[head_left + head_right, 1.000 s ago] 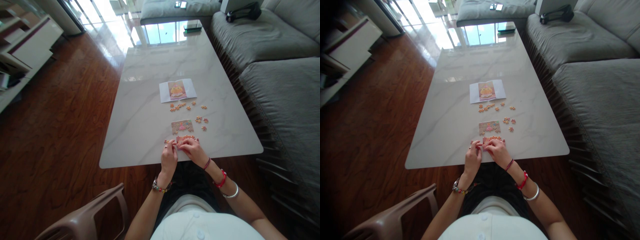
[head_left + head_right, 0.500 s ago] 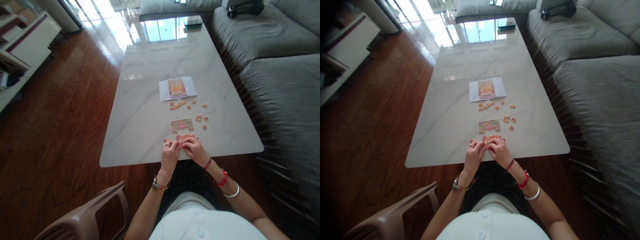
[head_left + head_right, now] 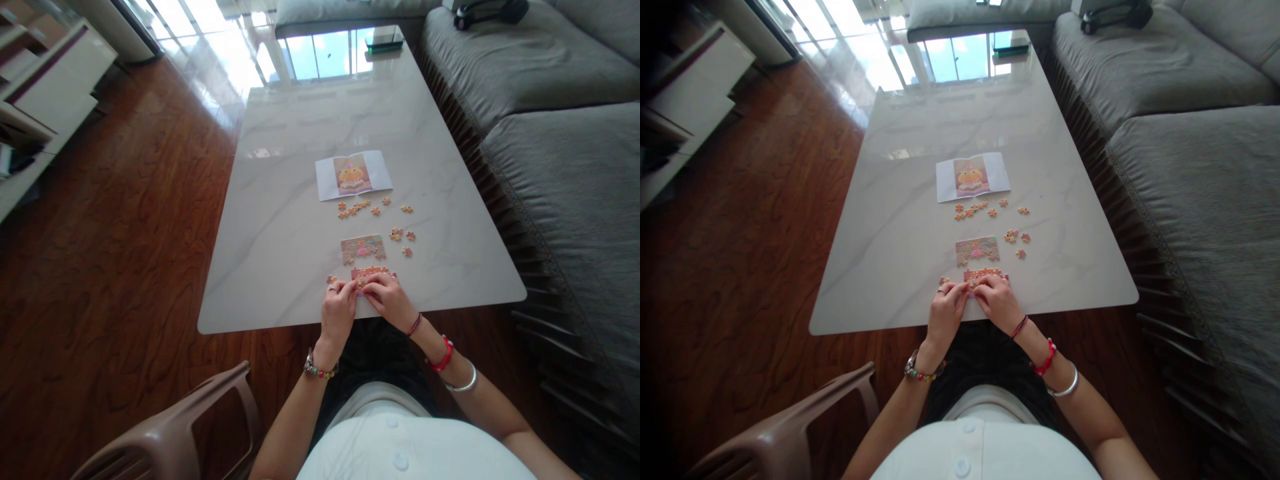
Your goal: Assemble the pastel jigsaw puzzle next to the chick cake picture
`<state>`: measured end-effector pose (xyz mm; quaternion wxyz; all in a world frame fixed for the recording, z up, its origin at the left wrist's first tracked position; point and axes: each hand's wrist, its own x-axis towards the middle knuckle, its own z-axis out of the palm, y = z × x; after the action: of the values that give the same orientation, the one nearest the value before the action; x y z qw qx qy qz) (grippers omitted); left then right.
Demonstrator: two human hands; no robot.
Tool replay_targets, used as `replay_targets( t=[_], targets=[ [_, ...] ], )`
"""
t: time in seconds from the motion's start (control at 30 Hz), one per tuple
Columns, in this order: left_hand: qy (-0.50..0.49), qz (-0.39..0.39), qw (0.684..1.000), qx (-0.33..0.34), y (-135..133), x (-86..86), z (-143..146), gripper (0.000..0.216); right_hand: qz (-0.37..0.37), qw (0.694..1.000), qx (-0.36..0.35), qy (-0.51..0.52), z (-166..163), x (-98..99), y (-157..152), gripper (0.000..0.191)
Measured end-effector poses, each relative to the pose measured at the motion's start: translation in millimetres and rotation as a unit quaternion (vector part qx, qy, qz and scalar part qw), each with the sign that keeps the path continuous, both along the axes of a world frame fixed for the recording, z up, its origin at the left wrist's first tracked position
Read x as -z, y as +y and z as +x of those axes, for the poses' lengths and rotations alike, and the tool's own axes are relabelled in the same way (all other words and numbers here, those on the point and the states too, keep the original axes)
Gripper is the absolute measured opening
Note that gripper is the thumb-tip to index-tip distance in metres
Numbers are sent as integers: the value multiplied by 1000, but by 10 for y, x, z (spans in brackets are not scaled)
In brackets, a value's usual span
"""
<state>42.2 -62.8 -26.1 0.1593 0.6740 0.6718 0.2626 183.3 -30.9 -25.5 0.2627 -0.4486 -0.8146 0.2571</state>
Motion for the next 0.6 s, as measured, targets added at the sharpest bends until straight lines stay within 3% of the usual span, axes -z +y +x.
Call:
replay_targets(
  t=[0.6],
  targets=[
    [13,31,999,-5,-17,34,19,19,6,1000,4,10,3,25,5,11]
  ],
)
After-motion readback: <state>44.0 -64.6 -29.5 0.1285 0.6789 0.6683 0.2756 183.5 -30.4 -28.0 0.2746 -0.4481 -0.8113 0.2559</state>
